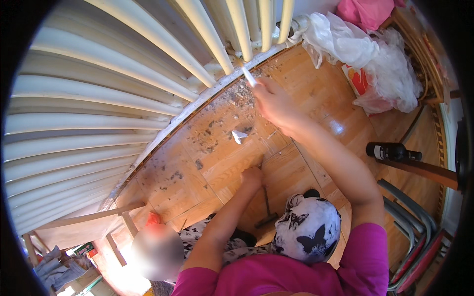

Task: The person scrapes debris and residue from the floor near a white radiator using a hammer and a chisel. They repeatedly strike the chisel with the hammer to loosen material and then wipe the area with a cloth.

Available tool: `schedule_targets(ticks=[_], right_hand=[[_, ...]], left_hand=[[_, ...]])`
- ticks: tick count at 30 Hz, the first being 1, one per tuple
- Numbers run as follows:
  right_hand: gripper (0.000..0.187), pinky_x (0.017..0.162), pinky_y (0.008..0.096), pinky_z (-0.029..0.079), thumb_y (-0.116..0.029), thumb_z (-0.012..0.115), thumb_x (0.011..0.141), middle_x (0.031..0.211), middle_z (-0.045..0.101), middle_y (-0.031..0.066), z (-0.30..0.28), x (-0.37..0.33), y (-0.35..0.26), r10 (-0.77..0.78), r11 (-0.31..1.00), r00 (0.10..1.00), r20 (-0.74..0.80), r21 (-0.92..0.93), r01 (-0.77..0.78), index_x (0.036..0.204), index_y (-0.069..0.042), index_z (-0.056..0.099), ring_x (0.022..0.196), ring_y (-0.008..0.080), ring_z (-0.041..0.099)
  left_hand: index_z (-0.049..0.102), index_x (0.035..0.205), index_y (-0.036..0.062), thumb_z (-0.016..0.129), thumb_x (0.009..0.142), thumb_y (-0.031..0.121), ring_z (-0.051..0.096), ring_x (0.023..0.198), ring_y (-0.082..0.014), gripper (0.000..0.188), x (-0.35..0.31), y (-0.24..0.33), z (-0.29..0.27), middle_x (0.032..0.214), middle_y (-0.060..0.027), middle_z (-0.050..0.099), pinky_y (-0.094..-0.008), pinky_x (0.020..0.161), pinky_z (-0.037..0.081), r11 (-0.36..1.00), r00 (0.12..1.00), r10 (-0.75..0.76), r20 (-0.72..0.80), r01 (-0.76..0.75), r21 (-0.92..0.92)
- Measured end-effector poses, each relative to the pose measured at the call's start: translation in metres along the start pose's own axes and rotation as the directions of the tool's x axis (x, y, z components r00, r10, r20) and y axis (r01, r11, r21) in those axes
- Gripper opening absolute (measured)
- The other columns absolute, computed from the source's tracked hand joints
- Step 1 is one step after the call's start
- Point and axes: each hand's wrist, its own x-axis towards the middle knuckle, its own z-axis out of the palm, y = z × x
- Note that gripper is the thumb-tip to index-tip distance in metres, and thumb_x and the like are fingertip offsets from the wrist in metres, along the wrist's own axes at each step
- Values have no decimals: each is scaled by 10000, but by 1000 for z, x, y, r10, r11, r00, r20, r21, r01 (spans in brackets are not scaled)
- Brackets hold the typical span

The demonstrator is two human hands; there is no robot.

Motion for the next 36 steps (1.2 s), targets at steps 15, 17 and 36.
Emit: schedule_targets(ticks=[15,17,36], right_hand=[[451,678,390,495,-144,385,988,912,676,148,-3,-31,6,-567,706,823,11,-509,493,1438,-152,420,674,259,622],[447,669,377,491,-144,390,989,937,677,150,6,-38,-2,-398,844,916,-42,-407,348,1434,-141,423,668,255,621],[432,624,360,468,-134,382,998,814,659,103,19,18,-18,-348,888,937,-34,-332,318,1426,-96,434,622,208,588]], left_hand=[[618,1162,-3,848,610,542,643,1073,-312,809,-17,10,-21,1204,-163,631,-410,857,541,994,995,-89,39,91,-55],[615,1170,-1,857,609,525,641,1083,-304,806,-17,9,-21,1214,-166,628,-403,859,542,994,996,-90,29,92,-65],[621,1165,-11,823,627,562,613,1115,-337,811,1,-1,0,1199,-178,620,-437,894,524,1000,999,4,41,-3,-20]])
